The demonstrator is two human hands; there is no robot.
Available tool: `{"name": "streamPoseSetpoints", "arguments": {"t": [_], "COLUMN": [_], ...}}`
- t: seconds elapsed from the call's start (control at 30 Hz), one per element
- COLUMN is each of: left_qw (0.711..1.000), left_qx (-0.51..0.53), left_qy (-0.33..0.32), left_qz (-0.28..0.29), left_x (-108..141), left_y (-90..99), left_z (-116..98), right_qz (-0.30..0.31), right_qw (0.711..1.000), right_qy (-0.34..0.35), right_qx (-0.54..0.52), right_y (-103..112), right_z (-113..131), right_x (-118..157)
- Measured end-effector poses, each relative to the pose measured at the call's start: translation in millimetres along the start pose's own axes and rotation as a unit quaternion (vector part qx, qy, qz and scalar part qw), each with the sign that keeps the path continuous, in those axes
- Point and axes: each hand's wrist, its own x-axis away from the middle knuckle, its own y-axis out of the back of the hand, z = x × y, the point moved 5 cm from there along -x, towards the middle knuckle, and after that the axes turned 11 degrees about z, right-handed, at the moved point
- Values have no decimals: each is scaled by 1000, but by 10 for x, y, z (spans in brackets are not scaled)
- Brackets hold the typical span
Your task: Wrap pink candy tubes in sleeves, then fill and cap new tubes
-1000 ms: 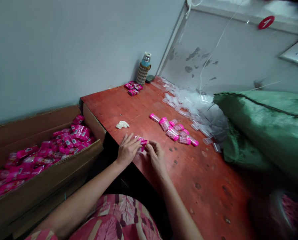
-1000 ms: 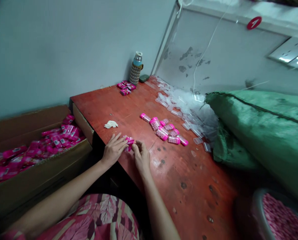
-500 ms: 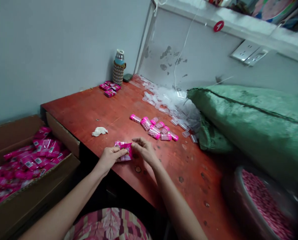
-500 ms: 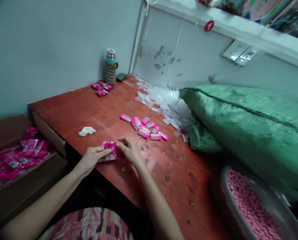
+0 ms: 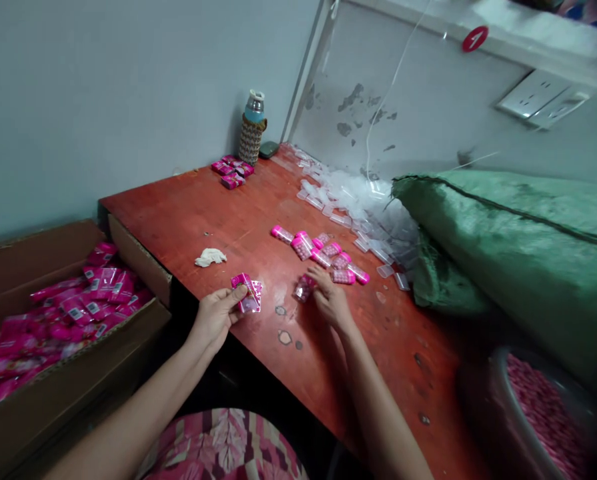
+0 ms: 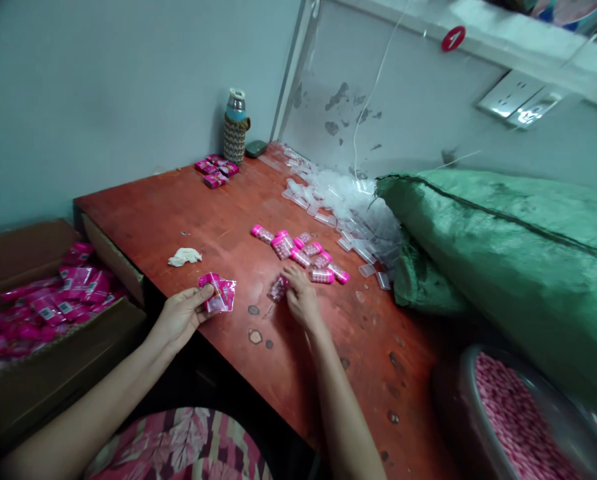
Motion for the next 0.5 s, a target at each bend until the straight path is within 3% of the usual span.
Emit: {"name": "streamPoseSetpoints", "arguments": {"t": [0.1, 0.2, 0.3, 0.37, 0.43, 0.5], "left_qw": [999, 997, 992, 989, 985, 982], "left_qx": [37, 80, 123, 143, 161, 179], "left_qy": [-6, -10, -13, -12, -10, -8], "left_qz": [3, -5, -27, -42, -55, -67], "left_x": [-5, -9, 3, 23, 46, 61], "left_y": [-15, -8, 37, 69, 89, 95], "left_z": [3, 10, -13, -41, -66, -76], "right_qz": [-57, 16, 104, 125, 115, 96], "right_qw": [984, 956, 931, 925, 932, 962], "right_qy": [-164, -262, -281, -276, -265, -224], "right_qx": [30, 132, 209, 229, 217, 125], "right_y": [157, 132, 18, -14, -2, -18], "right_z": [6, 196, 384, 447, 477, 537], "right_x": [81, 36, -33, -43, -12, 60]}}
